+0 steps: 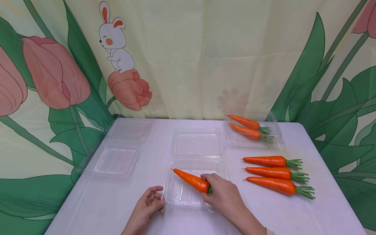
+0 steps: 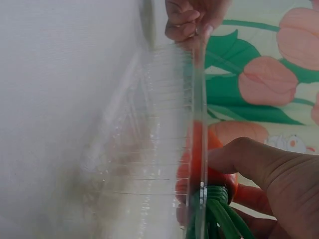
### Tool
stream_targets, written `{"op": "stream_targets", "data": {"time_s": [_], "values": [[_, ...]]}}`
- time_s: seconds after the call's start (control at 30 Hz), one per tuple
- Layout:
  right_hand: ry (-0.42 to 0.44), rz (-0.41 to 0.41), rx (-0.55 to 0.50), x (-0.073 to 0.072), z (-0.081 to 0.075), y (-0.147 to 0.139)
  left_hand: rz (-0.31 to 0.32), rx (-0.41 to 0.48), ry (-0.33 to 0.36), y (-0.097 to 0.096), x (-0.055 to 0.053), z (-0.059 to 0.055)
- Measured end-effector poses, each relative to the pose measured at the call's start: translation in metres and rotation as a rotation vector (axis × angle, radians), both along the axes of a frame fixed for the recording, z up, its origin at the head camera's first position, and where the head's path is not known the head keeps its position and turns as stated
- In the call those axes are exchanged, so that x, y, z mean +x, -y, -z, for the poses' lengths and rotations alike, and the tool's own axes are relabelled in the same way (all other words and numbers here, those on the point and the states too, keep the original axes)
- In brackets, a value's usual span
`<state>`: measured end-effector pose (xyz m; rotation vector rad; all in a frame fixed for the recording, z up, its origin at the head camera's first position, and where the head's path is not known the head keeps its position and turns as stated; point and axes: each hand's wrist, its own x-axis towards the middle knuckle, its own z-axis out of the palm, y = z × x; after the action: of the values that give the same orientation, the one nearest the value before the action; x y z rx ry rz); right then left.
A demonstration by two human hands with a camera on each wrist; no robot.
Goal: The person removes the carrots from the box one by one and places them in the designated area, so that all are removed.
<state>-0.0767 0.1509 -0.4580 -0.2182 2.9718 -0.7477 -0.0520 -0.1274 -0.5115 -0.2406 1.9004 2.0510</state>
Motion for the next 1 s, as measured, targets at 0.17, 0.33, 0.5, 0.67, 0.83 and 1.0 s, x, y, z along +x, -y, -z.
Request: {"op": "stream_targets", "data": {"time_s": [0.17, 0.33, 0.5, 0.67, 0.83, 1.0], "values": [[0.000, 0.004, 0.010, 0.002, -0.008, -0.003, 0.003, 0.012, -0.013, 0.001, 0.000, 0.002], [0.005, 0.027, 0.025, 0.005, -0.018, -0.007, 0.001, 0.013, -0.010, 0.001, 0.000, 0.003], [-0.004, 0.037, 0.055, 0.009, -0.025, -0.013, -0.002, 0.005, -0.004, 0.001, 0.000, 0.002], [-0.008, 0.042, 0.074, 0.012, -0.031, -0.018, 0.001, 0.012, -0.012, 0.002, 0.000, 0.002], [-0.042, 0.041, 0.090, 0.017, -0.035, -0.026, 0.009, 0.030, -0.023, 0.002, 0.000, 0.004], [-0.073, 0.049, 0.101, 0.020, -0.037, -0.035, 0.021, 0.041, -0.044, 0.003, 0.001, 0.004]]}}
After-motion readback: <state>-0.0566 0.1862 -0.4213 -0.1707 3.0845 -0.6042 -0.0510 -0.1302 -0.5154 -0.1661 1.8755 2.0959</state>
